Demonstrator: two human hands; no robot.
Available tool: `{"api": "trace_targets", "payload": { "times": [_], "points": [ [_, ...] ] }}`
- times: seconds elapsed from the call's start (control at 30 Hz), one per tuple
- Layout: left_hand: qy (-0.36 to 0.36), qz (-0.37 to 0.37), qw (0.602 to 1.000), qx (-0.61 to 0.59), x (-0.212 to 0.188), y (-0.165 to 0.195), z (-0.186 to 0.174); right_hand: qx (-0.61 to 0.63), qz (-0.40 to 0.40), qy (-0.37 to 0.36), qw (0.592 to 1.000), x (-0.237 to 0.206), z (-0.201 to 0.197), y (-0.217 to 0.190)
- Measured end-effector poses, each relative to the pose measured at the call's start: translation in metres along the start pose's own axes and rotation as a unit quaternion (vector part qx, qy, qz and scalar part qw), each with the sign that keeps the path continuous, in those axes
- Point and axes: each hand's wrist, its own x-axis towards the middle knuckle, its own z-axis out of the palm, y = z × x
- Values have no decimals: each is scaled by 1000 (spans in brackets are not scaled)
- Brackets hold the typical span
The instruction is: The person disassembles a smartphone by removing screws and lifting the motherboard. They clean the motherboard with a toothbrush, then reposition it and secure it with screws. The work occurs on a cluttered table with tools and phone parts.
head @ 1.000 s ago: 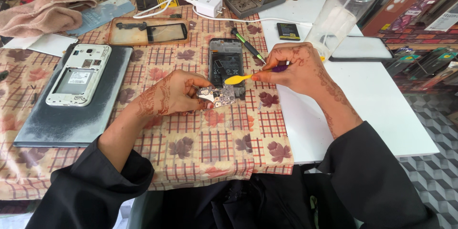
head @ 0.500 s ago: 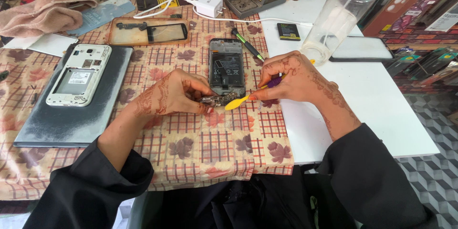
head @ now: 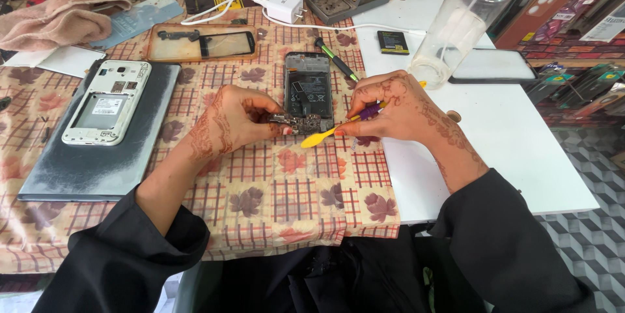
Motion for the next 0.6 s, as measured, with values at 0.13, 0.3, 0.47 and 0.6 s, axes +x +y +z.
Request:
{"api": "trace_targets", "payload": {
  "times": [0.13, 0.3, 0.47, 0.6],
  "points": [
    [-22, 55, 997, -38, 0, 1, -1, -10, 0, 1, 1000, 1, 1, 1],
    [-46, 87, 995, -32, 0, 3, -2, -27, 4, 2, 1000, 2, 2, 1],
    [-38, 60, 997, -22, 1, 3, 0, -17, 4, 3, 1000, 1, 2, 1],
    [-16, 99, 993, -57, 2, 3, 0, 34, 14, 33, 999, -1, 0, 4]
  ]
}}
